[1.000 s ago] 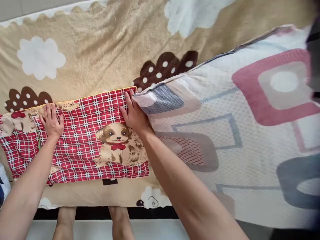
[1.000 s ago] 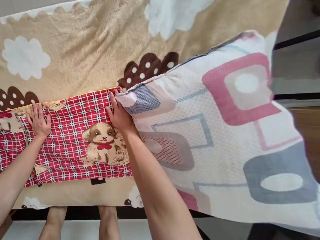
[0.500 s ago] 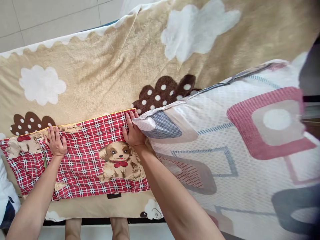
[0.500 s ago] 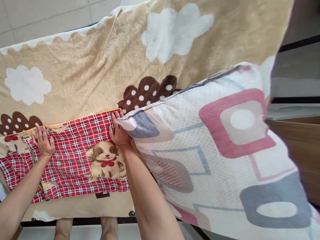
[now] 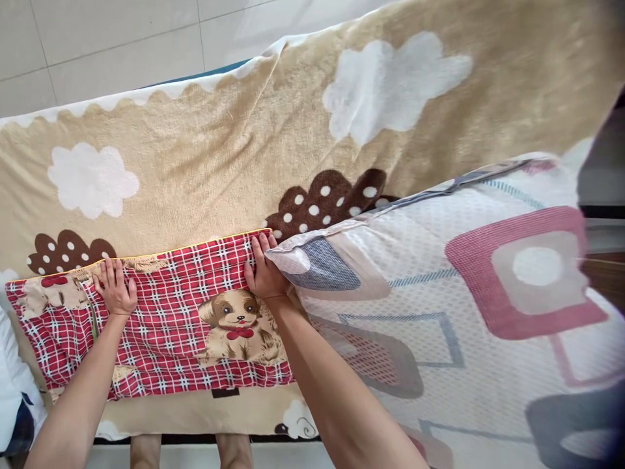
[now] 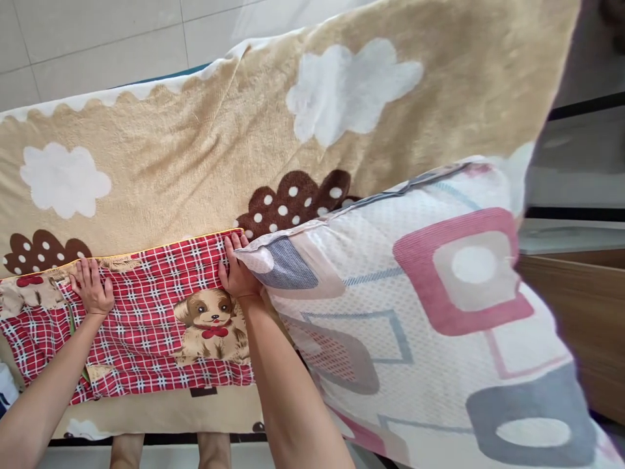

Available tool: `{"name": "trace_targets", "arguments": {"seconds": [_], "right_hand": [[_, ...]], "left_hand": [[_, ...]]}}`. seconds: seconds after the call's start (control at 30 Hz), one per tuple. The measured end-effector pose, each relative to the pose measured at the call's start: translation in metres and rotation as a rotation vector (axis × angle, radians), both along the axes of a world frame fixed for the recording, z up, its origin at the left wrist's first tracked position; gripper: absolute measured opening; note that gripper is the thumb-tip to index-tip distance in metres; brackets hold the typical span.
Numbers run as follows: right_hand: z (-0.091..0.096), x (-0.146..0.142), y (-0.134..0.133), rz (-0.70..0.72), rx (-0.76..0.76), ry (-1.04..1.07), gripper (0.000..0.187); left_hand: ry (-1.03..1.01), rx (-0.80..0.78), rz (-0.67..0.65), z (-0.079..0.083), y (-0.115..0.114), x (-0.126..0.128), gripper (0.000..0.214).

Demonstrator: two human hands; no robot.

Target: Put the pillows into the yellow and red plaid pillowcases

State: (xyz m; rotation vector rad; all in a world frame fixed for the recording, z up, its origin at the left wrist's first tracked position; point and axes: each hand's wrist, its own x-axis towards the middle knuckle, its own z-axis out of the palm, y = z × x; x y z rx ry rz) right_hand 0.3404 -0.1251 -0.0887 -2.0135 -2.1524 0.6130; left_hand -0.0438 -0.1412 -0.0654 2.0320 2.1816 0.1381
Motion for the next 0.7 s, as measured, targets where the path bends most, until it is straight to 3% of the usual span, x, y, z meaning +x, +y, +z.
{"name": "trace_targets", "arguments": {"seconds": [0.17, 0.37, 0.7], "right_hand": [[-0.0011, -0.0001, -0.0018, 0.015, 0.052, -0.015, 0.068], [0.0002, -0.0011, -0.0032, 0.010, 0.055, -0.027, 0.069], [0.0007, -0.0007, -0.0085, 0.016, 0.061, -0.028, 0.067]], "left_hand": [[0.018, 0.030, -0.023, -0.0019, -0.0014, -0.0013, 0.064], [-0.010, -0.058, 0.044, -0.0004, -0.0020, -0.0004, 0.066], [-0.065, -0.072, 0.095, 0.0035, -0.0043, 0.0039, 0.065]]}}
